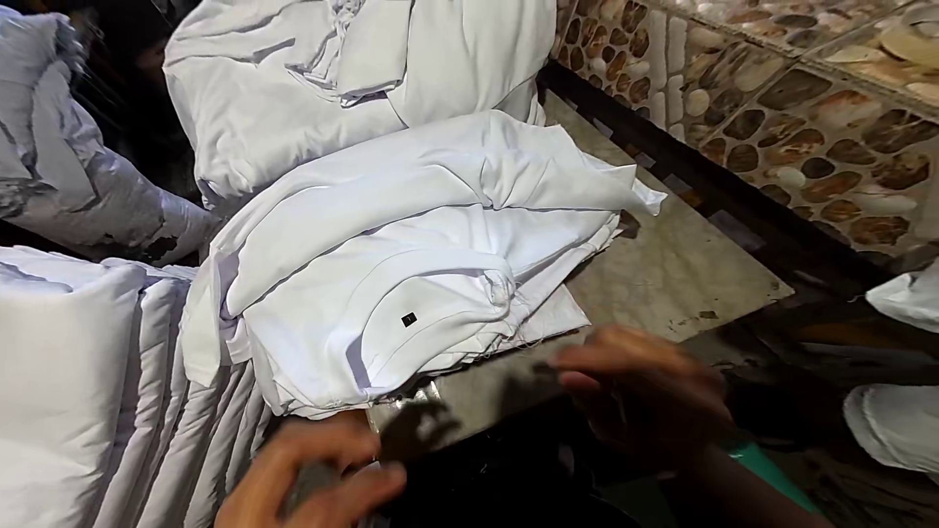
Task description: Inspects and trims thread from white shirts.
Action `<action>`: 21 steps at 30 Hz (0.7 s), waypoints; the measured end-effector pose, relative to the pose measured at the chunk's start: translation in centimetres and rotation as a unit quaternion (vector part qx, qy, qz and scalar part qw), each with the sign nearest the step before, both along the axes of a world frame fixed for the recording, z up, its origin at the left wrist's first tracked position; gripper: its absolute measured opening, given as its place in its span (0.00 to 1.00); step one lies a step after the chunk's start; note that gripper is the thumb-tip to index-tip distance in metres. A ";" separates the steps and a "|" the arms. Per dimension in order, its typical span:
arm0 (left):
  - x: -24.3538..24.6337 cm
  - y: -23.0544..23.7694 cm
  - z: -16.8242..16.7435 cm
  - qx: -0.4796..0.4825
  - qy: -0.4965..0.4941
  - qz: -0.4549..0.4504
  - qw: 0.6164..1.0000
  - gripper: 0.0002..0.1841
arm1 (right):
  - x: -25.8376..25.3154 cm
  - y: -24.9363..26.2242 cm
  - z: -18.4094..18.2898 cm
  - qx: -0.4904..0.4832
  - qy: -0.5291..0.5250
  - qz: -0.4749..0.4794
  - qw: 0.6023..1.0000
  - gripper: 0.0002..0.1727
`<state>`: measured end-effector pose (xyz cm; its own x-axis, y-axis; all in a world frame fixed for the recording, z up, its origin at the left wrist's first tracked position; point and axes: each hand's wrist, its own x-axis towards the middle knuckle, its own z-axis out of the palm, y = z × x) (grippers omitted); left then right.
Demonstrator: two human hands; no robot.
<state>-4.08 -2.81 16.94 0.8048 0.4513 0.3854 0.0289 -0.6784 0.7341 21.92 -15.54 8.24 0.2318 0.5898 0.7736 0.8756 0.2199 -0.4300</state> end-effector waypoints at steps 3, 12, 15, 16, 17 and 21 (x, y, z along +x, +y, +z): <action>5.2 0.8 -3.4 0.118 -0.083 0.050 0.988 0.12 | -0.1 1.8 -1.1 -0.058 0.004 -0.088 0.994 0.20; 13.1 1.1 -7.0 0.242 -0.043 -0.077 0.966 0.11 | -0.4 0.7 -0.5 0.013 0.069 0.016 0.997 0.14; 13.3 1.4 -7.9 0.221 -0.084 -0.089 0.968 0.11 | -0.1 0.5 -0.5 -0.015 0.058 -0.032 0.998 0.16; 13.1 1.4 -8.0 0.209 -0.099 -0.089 0.969 0.12 | -0.1 0.3 -0.7 -0.036 0.032 -0.074 0.996 0.17; 12.7 1.4 -7.9 0.196 -0.115 -0.089 0.970 0.12 | -0.2 0.1 -0.8 -0.061 0.004 -0.118 0.991 0.20; 11.4 0.9 -7.2 0.174 -0.145 -0.066 0.972 0.13 | -0.9 0.0 -0.6 -0.102 -0.092 -0.176 0.975 0.22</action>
